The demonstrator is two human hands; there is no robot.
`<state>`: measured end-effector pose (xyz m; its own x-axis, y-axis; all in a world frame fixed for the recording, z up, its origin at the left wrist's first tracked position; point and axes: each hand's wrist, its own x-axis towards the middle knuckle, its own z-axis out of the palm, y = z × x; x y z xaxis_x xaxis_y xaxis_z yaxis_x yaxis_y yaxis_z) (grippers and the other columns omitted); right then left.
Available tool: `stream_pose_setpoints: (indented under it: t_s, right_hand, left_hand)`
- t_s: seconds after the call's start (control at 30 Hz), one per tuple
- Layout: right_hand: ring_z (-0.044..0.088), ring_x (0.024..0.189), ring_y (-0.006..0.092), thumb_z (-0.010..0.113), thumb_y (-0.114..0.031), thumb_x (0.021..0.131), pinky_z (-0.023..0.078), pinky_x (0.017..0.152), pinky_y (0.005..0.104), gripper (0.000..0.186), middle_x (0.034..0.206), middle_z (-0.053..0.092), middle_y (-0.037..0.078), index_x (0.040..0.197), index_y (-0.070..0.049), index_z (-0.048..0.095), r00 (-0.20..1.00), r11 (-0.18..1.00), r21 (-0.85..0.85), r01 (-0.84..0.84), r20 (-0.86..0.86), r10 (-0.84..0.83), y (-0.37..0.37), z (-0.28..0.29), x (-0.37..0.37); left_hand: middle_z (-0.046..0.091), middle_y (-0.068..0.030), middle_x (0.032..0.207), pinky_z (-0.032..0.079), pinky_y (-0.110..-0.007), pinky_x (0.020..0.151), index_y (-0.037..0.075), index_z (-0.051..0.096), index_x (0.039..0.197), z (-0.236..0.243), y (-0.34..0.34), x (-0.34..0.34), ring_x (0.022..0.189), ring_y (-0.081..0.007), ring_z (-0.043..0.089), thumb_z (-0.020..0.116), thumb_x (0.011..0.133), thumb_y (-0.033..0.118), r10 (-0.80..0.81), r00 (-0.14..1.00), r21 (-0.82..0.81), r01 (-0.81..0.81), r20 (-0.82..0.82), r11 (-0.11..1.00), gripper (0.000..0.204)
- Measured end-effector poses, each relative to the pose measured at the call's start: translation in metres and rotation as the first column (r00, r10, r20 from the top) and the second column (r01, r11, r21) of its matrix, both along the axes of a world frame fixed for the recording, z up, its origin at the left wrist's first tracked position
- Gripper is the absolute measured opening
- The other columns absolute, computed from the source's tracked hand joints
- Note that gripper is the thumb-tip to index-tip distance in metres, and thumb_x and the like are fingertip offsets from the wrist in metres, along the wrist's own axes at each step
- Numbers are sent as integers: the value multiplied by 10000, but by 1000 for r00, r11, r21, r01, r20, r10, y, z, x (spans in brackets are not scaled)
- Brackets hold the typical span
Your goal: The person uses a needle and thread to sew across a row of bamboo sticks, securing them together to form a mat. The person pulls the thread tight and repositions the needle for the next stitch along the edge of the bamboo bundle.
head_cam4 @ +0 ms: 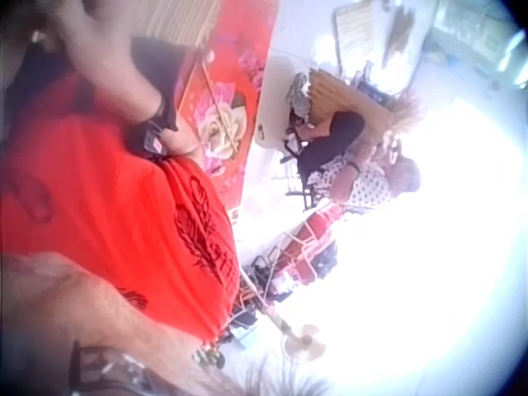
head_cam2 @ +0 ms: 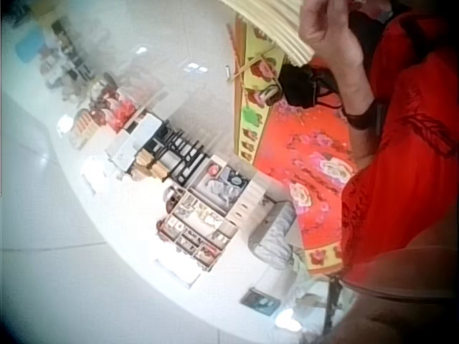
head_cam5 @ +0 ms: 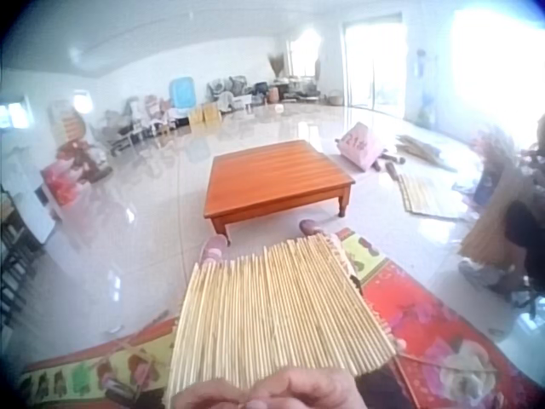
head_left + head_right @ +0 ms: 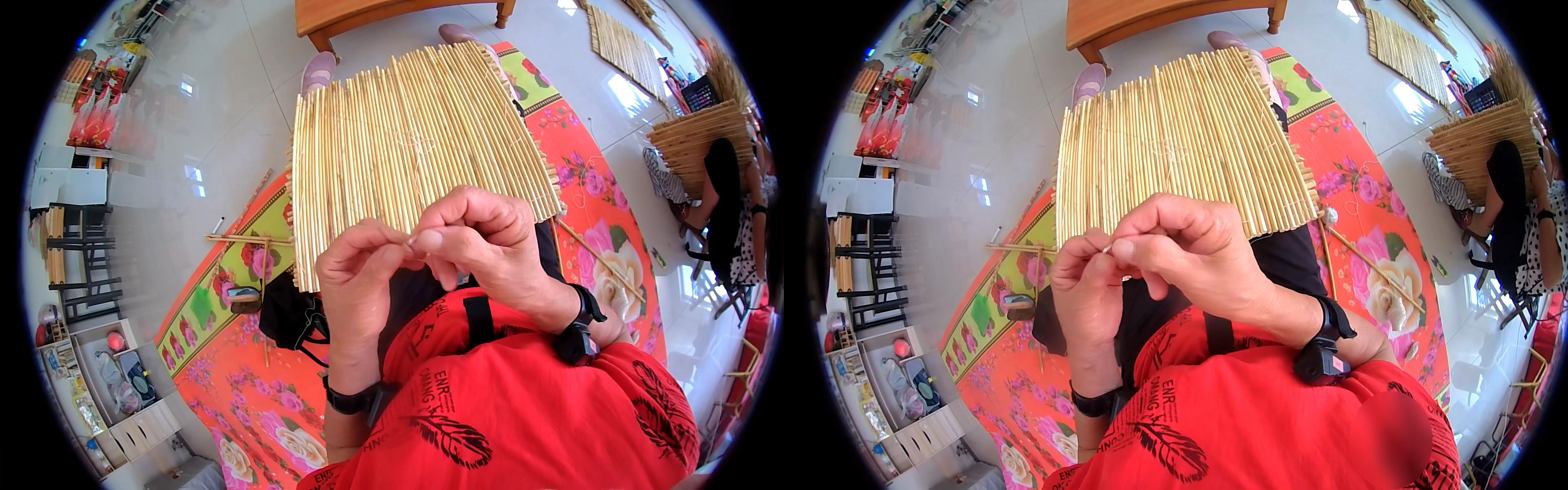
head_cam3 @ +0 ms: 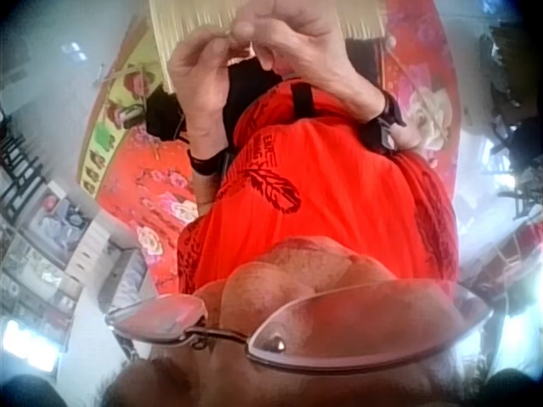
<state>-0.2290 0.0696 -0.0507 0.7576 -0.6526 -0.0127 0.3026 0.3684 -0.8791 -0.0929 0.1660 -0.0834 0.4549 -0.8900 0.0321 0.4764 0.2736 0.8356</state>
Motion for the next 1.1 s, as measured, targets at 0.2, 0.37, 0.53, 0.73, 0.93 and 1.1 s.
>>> stream_pose_setpoints:
  t_s: [0.2,0.37,0.53,0.73,0.93,1.1]
  right_hand:
    - [479,428,188,612,-11,903,405,414,288,161,672,623,184,847,136,649,589,876,-245,-415,662,464,-6,30,-7]
    - [578,489,217,659,-37,904,416,410,310,138,708,622,155,882,99,664,328,876,-366,-315,824,462,14,48,2]
    - [548,533,241,567,-80,927,429,522,312,221,702,565,98,726,12,554,426,721,-596,-353,584,691,6,41,-6]
    - [563,464,208,679,-30,888,391,394,301,128,677,605,140,916,95,670,396,890,-389,-239,798,455,8,55,-1]
    - [559,579,241,548,-125,936,442,542,340,281,710,542,117,688,-2,496,541,700,-681,-216,513,667,-7,46,-15]
    - [518,477,216,632,-31,897,373,432,327,135,645,546,112,807,69,630,443,852,-510,-116,741,504,1,55,0]
  left_hand:
    - [588,-197,1197,547,-313,743,2,673,849,-2,7,1,835,-227,670,732,808,28,-291,955,-37,293,49,955,76]
    - [660,-200,1064,518,-325,747,-5,700,819,5,15,-1,824,-238,669,730,750,-42,-735,672,-59,733,-91,678,84]
    - [698,-167,869,523,-334,734,-29,694,808,-5,16,0,811,-246,666,724,737,-59,-694,712,-102,686,-105,720,83]
    - [688,-161,830,527,-338,719,-24,671,806,-12,14,4,793,-251,661,736,772,-7,-542,831,-160,523,-126,837,75]
    - [665,-179,966,550,-348,685,-2,645,876,-20,14,19,815,-250,657,745,826,117,-343,932,-167,323,-114,932,163]
    - [511,-196,1306,572,-311,715,34,659,908,-16,7,28,945,-234,653,750,831,157,-108,992,-66,113,67,991,172]
